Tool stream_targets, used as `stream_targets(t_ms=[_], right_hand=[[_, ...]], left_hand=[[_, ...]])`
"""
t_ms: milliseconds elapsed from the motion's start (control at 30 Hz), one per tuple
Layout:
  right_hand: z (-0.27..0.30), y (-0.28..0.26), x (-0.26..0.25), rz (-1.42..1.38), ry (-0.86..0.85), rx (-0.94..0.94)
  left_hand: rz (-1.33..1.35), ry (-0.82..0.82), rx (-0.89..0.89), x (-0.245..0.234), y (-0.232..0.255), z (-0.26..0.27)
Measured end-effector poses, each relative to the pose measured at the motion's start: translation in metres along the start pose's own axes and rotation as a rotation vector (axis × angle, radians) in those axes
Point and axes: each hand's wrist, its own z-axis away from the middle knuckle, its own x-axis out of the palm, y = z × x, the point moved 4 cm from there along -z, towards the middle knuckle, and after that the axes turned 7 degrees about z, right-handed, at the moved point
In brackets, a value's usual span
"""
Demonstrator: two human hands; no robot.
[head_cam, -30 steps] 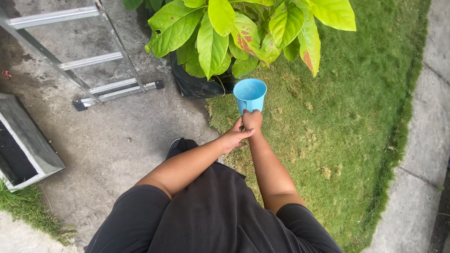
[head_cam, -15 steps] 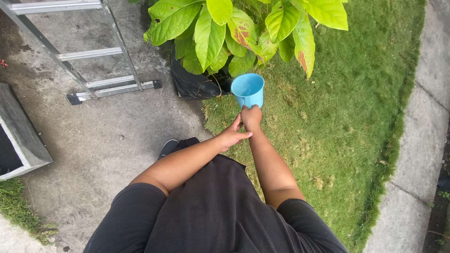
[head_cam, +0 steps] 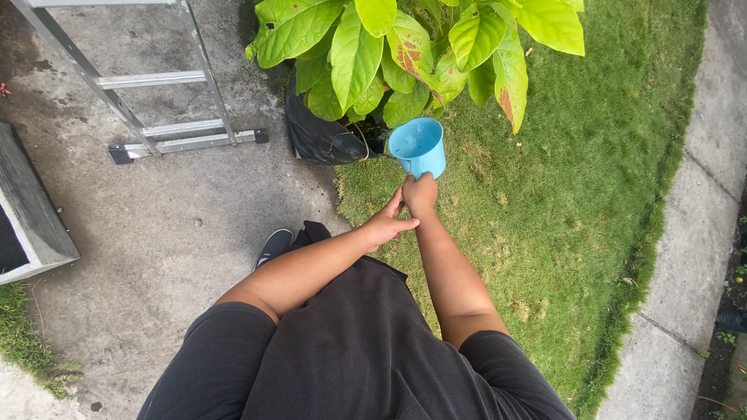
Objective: The person fills a plastic scoop with water from a bucket and pours it onto several plants in pots and on the ground in an outdoor garden area.
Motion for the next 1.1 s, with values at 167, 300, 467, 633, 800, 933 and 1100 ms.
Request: stream_targets(t_ms=[167, 300, 467, 633, 800, 933, 1100], right_hand=[[0.002, -0.003, -0.002, 0.021, 0.011, -0.020], [0.001, -0.004, -0.004, 0.025, 0.014, -0.026], [0.004, -0.008, -0.005, 0.038, 0.021, -0.026], [0.004, -0.009, -0.007, 0.045, 0.030, -0.044], [-0.002, -0.005, -0.004, 0.031, 0.028, -0.028], [-0.007, 0.000, -0.007, -0.224, 0.022, 0.026], [0.009, 0.015, -0.011, -0.933, -0.155, 0.216]], left_hand=[[-0.013, -0.005, -0.002, -0.001, 0.001, 0.001], [-0.014, -0.015, 0.002, 0.000, 0.004, 0.004], [-0.053, -0.012, -0.037, -0.002, 0.009, 0.007], [-0.049, -0.010, -0.047, -0.001, 0.012, 0.011], [-0.036, -0.009, -0.056, -0.004, 0.007, 0.006], [0.015, -0.039, -0.060, -0.002, -0.001, 0.002], [0.082, -0.132, -0.098, -0.003, -0.002, 0.008]])
